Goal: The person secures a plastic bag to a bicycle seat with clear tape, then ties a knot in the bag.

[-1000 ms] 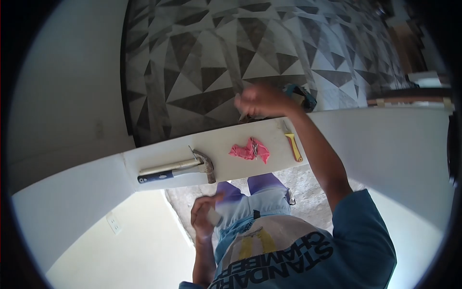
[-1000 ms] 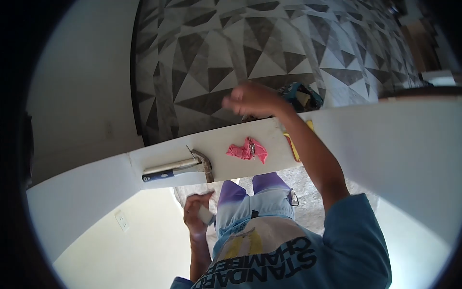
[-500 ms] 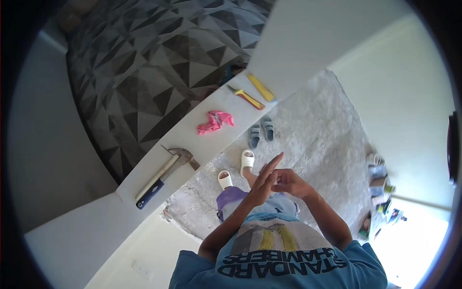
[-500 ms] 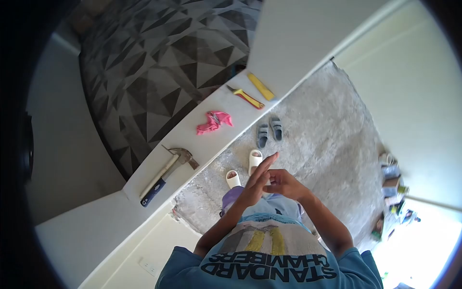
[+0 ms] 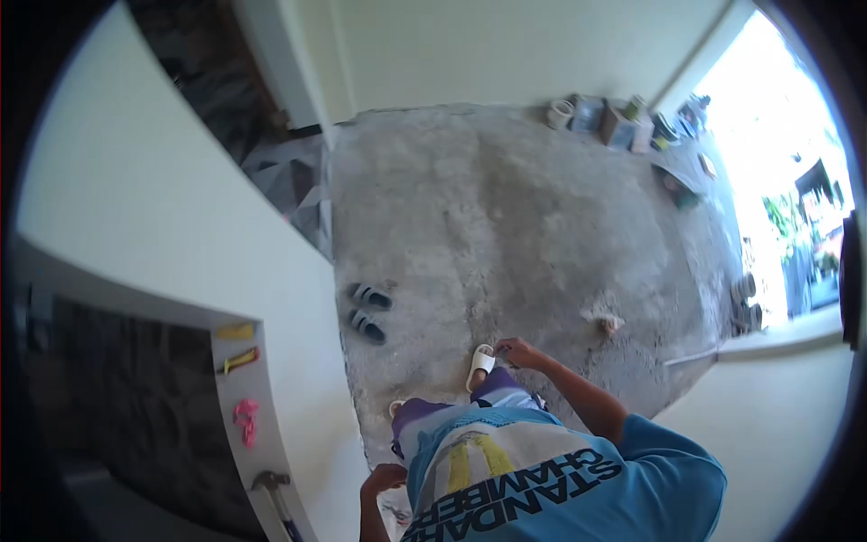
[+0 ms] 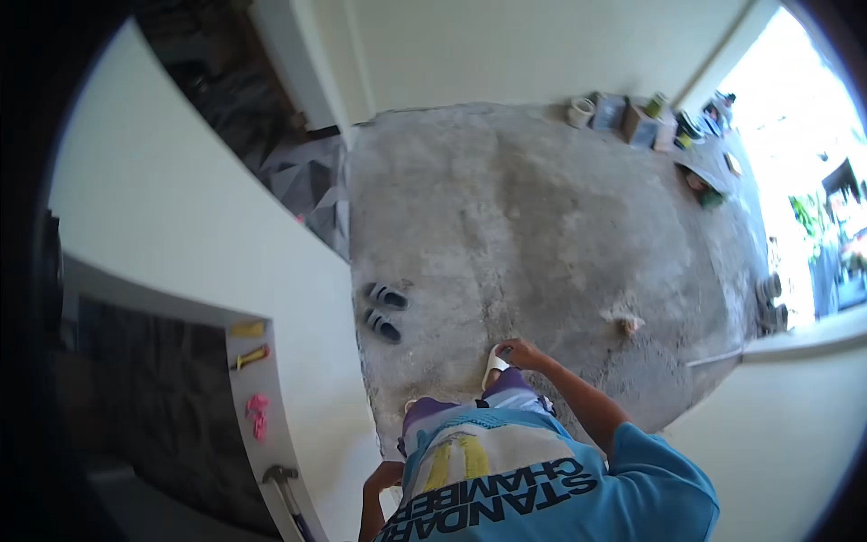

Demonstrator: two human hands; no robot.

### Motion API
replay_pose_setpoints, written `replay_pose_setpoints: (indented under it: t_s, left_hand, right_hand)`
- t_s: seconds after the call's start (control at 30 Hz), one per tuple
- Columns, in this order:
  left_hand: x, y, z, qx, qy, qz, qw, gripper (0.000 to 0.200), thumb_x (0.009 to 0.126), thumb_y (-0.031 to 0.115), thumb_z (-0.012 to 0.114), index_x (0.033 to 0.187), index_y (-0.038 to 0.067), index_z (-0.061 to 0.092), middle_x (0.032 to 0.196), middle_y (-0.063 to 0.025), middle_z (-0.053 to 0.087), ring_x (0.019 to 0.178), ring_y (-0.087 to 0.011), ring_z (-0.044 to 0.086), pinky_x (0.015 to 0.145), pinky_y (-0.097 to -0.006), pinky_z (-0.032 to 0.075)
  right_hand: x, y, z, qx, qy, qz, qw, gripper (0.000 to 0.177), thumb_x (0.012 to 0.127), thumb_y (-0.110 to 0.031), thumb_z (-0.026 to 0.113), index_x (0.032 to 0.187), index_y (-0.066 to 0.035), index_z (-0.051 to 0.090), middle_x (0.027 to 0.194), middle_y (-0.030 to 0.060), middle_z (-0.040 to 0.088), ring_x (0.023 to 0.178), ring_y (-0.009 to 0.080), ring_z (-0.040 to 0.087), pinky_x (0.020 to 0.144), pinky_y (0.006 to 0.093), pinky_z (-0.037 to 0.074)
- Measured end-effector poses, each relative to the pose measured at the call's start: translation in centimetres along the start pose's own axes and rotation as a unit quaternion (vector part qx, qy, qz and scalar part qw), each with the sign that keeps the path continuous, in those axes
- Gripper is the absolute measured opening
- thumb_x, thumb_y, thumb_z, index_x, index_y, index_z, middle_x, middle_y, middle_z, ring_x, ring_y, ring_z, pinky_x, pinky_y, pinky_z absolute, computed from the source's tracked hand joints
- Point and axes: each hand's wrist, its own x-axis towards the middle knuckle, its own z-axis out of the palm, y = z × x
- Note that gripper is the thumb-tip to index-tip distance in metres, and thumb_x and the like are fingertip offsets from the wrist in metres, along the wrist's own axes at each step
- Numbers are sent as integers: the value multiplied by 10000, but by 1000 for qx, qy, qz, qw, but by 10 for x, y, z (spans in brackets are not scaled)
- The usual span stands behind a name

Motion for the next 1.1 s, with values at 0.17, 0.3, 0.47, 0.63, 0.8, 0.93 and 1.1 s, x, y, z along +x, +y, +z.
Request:
replay_pose_setpoints:
  t_s: [0.17,0.3,0.47,0.63,0.8,0.93,1.1]
  left_hand:
    - [86,151,43,73,191,233,951,180,843,40,544,969,-29,653,858,-57,668,772,-131,614,718,-269,483]
    - [132,256,63,199,185,284,919,203,788,-40,584,976,-61,656,887,-56,670,821,-118,613,772,-263,486]
    - [194,390,92,278,130,314,899,136,774,39,605,877,-34,656,742,-96,644,712,-101,582,632,-285,458]
    - [291,522,152,303,84,428,847,118,774,52,561,721,-47,601,547,-173,526,552,-111,482,482,-337,364]
    - [374,606,182,393,-309,237,833,211,821,77,528,995,-23,596,933,-169,593,893,-201,537,779,-354,413]
    - [452,620,207,449,-426,178,765,331,857,118,540,1162,-10,565,1179,-153,582,1121,-260,523,985,-368,386]
    - [583,595,247,470,-466,299,688,528,851,273,572,1311,29,487,1246,-192,569,1160,-349,531,1019,-422,398]
  right_hand:
    - [-30,269,-49,-76,83,128,985,275,752,-306,632,892,-78,693,804,95,661,711,181,628,613,373,502]
    - [-99,307,-47,87,-21,254,963,407,712,-370,712,1019,-105,683,778,100,641,658,192,595,566,377,493]
    - [-98,303,-24,435,24,251,864,296,697,-226,703,986,-160,696,670,-13,517,546,116,429,454,264,356]
    - [-99,276,-85,300,117,308,895,284,778,-215,624,1031,-112,701,780,12,645,658,124,563,565,283,458]
    - [-138,255,-153,347,289,340,825,306,684,-212,749,952,-66,721,800,47,680,660,134,580,580,298,484]
    - [-153,276,-144,388,263,397,789,304,718,-290,759,945,-91,725,739,37,657,629,131,566,529,279,445]
    - [-146,346,-141,350,191,431,810,342,711,-337,703,884,-42,705,695,71,625,584,154,584,501,324,470]
